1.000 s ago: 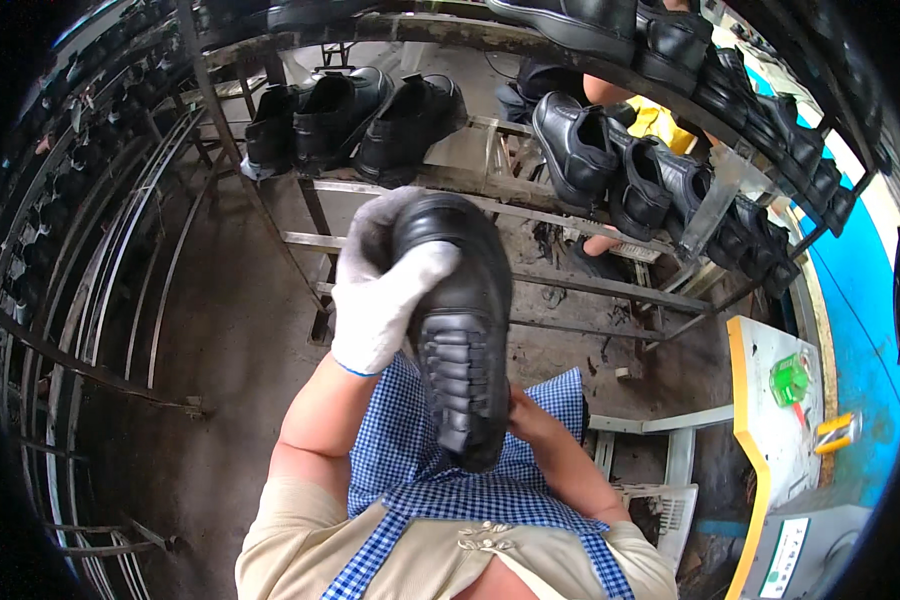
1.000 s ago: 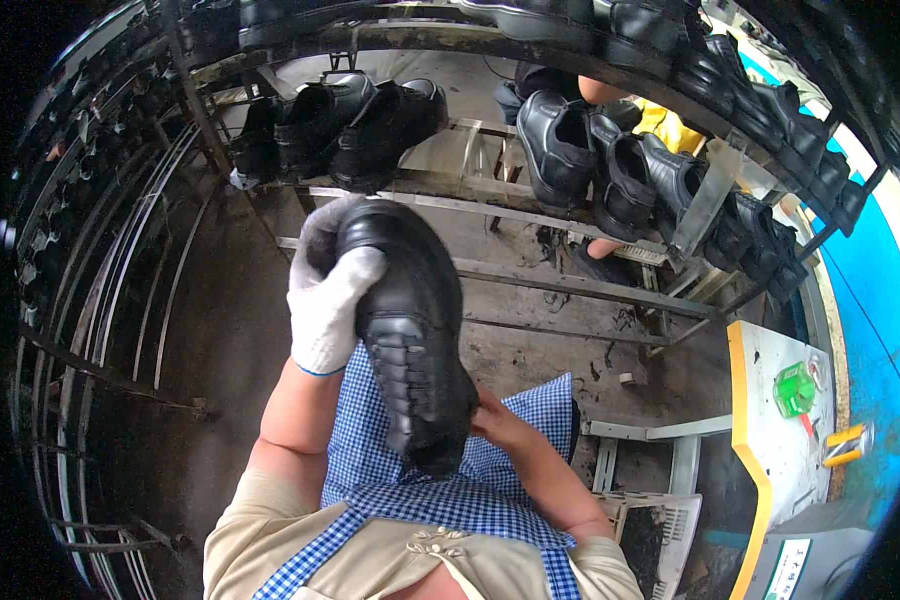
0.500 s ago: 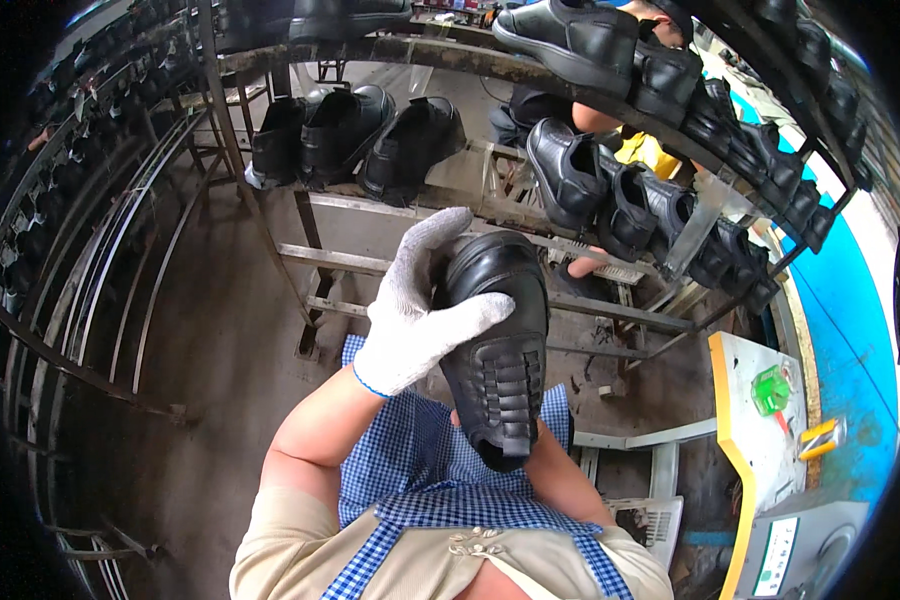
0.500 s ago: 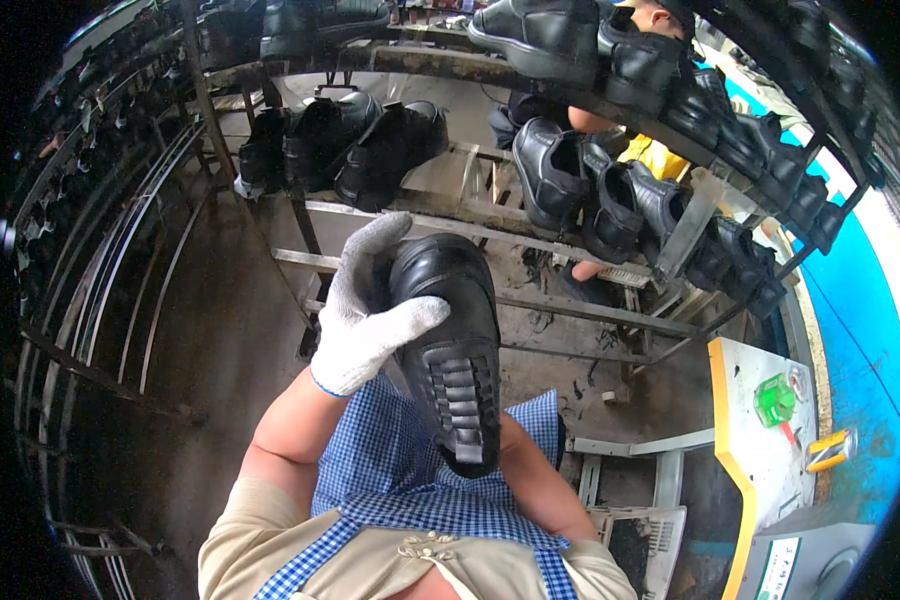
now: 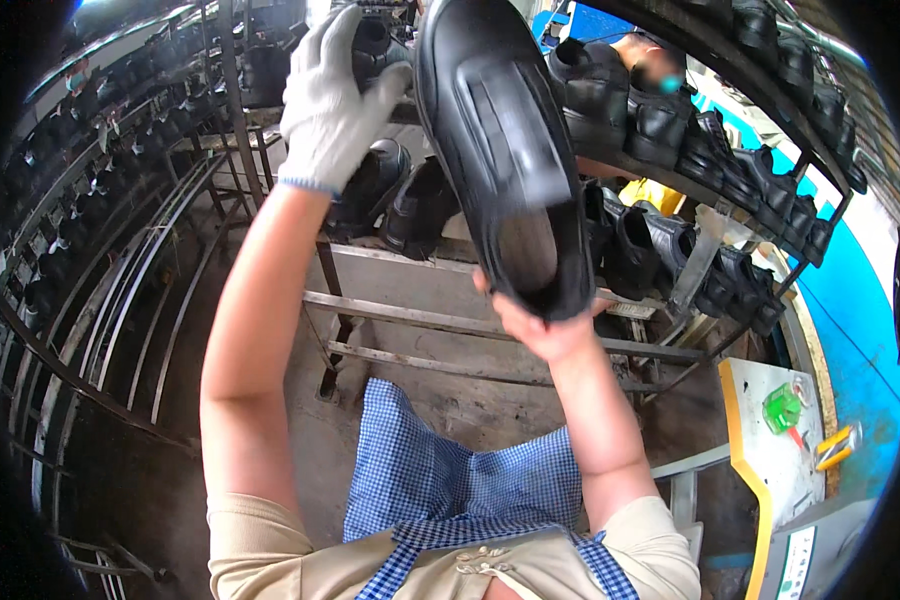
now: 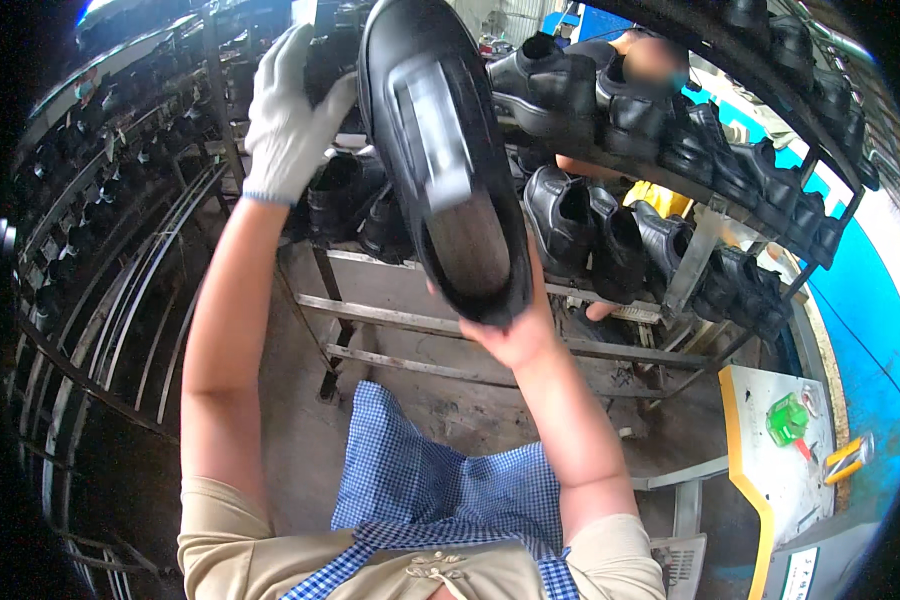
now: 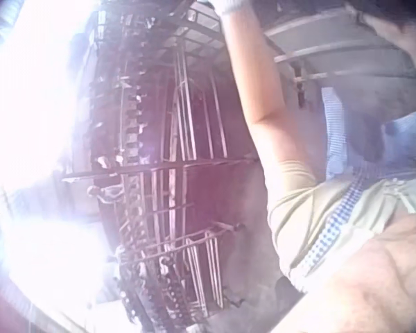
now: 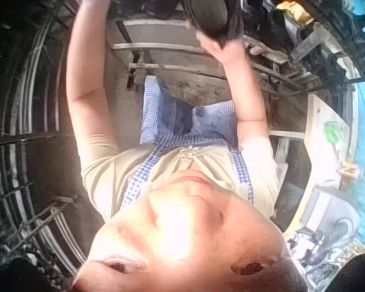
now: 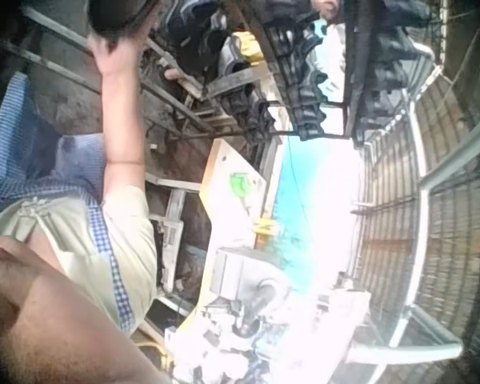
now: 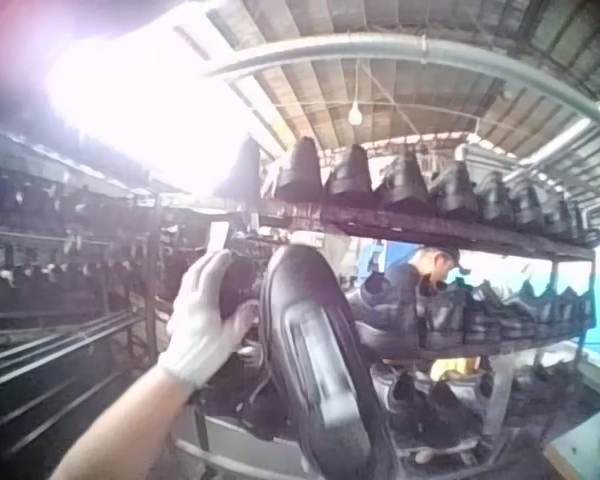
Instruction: The person repeatedly picks up black shoes from a metal rack and uses a small knife to trim excess material from the soles and edges. They rotate each shoe to access different areas, scrape away residue, and place the shoes back on the rack.
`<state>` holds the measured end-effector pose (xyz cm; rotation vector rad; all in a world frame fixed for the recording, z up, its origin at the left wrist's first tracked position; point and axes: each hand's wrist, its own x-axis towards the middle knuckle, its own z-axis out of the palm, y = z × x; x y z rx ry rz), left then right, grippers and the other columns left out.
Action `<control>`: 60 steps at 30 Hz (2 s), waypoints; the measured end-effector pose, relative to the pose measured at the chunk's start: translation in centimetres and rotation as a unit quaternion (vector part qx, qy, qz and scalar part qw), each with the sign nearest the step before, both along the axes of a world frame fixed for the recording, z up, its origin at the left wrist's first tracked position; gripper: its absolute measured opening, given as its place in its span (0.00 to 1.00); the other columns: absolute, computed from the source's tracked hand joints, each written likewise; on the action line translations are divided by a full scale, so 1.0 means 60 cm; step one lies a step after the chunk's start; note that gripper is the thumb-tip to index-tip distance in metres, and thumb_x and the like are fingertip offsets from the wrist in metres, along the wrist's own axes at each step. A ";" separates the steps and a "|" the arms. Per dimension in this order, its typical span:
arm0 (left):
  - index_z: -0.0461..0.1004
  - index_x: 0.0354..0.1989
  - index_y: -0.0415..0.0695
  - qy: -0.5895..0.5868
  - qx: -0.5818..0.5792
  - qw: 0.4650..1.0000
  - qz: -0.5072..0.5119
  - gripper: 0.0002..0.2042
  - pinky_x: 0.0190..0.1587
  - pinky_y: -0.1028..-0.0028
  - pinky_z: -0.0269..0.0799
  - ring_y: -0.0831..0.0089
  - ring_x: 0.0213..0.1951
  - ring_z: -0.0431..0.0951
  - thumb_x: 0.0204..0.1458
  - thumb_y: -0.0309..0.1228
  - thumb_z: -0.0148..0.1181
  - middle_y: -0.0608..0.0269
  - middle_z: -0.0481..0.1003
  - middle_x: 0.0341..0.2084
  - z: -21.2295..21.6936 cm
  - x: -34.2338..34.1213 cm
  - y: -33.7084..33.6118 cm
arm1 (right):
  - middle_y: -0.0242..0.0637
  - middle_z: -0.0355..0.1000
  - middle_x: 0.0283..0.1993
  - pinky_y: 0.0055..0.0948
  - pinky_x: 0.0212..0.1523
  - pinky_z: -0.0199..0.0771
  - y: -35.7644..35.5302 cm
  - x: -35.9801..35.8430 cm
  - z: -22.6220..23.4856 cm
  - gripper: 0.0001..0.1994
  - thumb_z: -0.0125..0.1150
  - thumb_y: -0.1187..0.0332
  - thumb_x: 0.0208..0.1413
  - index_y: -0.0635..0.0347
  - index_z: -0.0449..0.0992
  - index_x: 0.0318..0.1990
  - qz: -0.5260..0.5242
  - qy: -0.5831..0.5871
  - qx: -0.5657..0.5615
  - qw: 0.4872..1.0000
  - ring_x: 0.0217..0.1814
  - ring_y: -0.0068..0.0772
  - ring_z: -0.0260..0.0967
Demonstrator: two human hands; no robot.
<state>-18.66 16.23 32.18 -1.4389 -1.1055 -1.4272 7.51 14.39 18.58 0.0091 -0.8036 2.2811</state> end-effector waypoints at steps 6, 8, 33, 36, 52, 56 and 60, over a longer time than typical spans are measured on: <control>0.80 0.44 0.50 0.065 -0.262 0.946 0.180 0.21 0.56 0.58 0.66 0.52 0.48 0.77 0.53 0.52 0.56 0.51 0.80 0.37 0.090 -0.086 0.038 | 0.50 0.76 0.38 0.13 0.09 0.52 0.104 -0.126 0.116 0.42 0.40 0.28 0.57 0.65 0.73 0.48 0.049 0.000 0.086 0.995 0.14 0.17 0.57; 0.79 0.44 0.47 0.116 -0.290 0.929 0.200 0.20 0.55 0.59 0.69 0.49 0.48 0.76 0.55 0.50 0.56 0.50 0.80 0.38 0.091 -0.074 0.022 | 0.50 0.75 0.39 0.12 0.10 0.51 0.120 -0.148 0.121 0.40 0.41 0.29 0.58 0.65 0.72 0.47 0.029 0.022 0.074 0.997 0.15 0.16 0.56; 0.67 0.60 0.36 -0.566 -0.273 0.512 -0.586 0.25 0.55 0.69 0.69 0.68 0.51 0.75 0.54 0.31 0.63 0.56 0.75 0.51 -0.265 0.091 -0.339 | 0.29 0.75 0.33 0.16 0.21 0.64 -0.131 -0.084 -0.089 0.34 0.69 0.62 0.57 0.65 0.61 0.67 -0.191 -0.200 0.322 0.905 0.21 0.14 0.65; 0.67 0.59 0.36 -0.585 -0.274 0.494 -0.582 0.24 0.52 0.71 0.69 0.70 0.49 0.75 0.55 0.31 0.62 0.57 0.75 0.50 -0.279 0.108 -0.331 | 0.28 0.74 0.31 0.15 0.19 0.63 -0.137 -0.068 -0.104 0.32 0.67 0.61 0.59 0.65 0.63 0.66 -0.207 -0.249 0.309 0.894 0.20 0.13 0.65; 0.75 0.50 0.35 -0.018 -0.346 0.813 -0.467 0.17 0.40 0.67 0.79 0.56 0.35 0.82 0.51 0.27 0.65 0.49 0.79 0.36 -0.316 0.130 -0.367 | 0.50 0.65 0.65 0.40 0.66 0.67 -0.145 0.047 -0.324 0.44 0.60 0.41 0.50 0.65 0.61 0.67 -0.099 -0.120 -0.038 0.987 0.66 0.45 0.66; 0.49 0.71 0.37 -0.380 -0.195 0.833 -0.351 0.42 0.68 0.61 0.56 0.56 0.65 0.63 0.49 0.26 0.68 0.46 0.60 0.65 -0.380 0.116 -0.332 | 0.50 0.61 0.68 0.42 0.67 0.65 -0.152 0.032 -0.362 0.44 0.58 0.40 0.53 0.63 0.58 0.69 -0.013 0.035 -0.054 0.998 0.68 0.44 0.64; 0.54 0.67 0.38 -0.595 -0.181 0.627 -0.469 0.37 0.64 0.64 0.63 0.63 0.60 0.68 0.50 0.28 0.68 0.53 0.67 0.58 -0.390 0.118 -0.289 | 0.45 0.59 0.71 0.39 0.74 0.54 -0.163 0.029 -0.398 0.44 0.57 0.35 0.53 0.59 0.59 0.69 0.072 0.079 -0.033 0.994 0.72 0.40 0.58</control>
